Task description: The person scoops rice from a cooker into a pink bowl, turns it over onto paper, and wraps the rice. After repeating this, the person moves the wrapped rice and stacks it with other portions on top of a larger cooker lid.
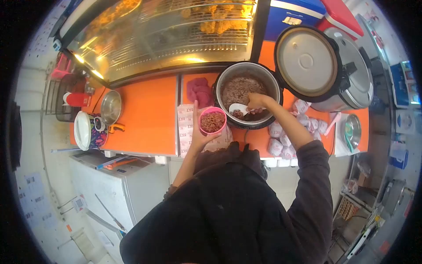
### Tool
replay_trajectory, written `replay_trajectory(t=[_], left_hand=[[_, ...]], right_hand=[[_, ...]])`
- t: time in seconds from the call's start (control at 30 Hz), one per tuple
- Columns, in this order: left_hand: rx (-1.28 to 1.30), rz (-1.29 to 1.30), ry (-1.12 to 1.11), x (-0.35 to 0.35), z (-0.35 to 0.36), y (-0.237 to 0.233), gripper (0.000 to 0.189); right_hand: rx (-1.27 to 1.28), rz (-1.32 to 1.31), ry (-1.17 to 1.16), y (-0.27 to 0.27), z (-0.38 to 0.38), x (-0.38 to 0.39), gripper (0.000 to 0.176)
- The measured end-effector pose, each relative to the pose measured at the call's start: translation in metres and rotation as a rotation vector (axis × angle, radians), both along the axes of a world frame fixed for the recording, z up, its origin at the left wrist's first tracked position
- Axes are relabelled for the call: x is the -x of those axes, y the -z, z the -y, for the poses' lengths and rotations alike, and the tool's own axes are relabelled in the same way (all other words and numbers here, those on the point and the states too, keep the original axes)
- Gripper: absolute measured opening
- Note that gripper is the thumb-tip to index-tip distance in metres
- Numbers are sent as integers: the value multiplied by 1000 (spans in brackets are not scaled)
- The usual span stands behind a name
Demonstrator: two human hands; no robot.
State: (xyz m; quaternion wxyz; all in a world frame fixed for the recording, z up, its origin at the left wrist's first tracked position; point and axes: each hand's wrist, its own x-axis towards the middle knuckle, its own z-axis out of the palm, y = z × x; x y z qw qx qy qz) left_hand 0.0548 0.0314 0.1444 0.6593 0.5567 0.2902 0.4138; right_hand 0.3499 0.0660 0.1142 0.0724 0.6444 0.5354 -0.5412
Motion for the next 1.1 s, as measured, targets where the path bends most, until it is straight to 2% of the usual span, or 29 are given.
replay_trajectory(t=[0.07,0.2,0.33,0.43,0.47,0.5,0.57,0.6,0.63,0.7,0.73,0.8,0.87,0.9,0.97,1.03,1.1], left_hand=[[-25,-12,-12,4,-2,-3,129],[-107,-57,-38,14,-10,-4,127],[-121,-69,-49,15,-14,-11,128],[-216,-164,-20,10,-18,-18,127],[-250,-165,1,6,-19,-22,126],[-254,-162,-9,0,-20,-26,126],[-242,-133,53,-14,-23,-34,125],[-249,-78,63,-22,-24,-37,125],[-253,-72,67,-28,-25,-40,125],[-336,-129,43,-39,-29,-45,125],[-324,-129,27,-42,-29,-48,123],[-321,-97,56,-48,-35,-55,122],[-303,-34,78,-53,-39,-63,117],[-299,-37,82,-53,-41,-60,117],[-391,-117,40,-48,-45,-52,115],[-416,-173,28,-40,-44,-48,113],[-343,-127,-27,-34,-41,-45,112]], right_hand=[[117,-120,-29,8,-1,-12,14],[270,-54,-172,-27,-14,-14,14],[363,-92,-174,-59,-20,-26,14],[316,-231,-102,-98,-18,-32,14],[194,-256,-38,-116,-13,-29,15],[191,-251,-48,-134,-9,-24,15],[-93,-373,155,-164,3,-14,18],[-259,-244,169,-180,12,0,21],[-507,-129,92,-187,21,14,17],[-1062,47,10,-175,44,36,16],[-1067,57,14,-178,54,47,16],[-1118,175,166,-185,66,60,15],[-1177,136,241,-192,68,54,13],[-1235,92,315,-195,68,50,11],[-1236,189,363,-189,58,36,11],[-881,748,196,-150,44,22,14],[-649,868,22,-79,28,15,20]])
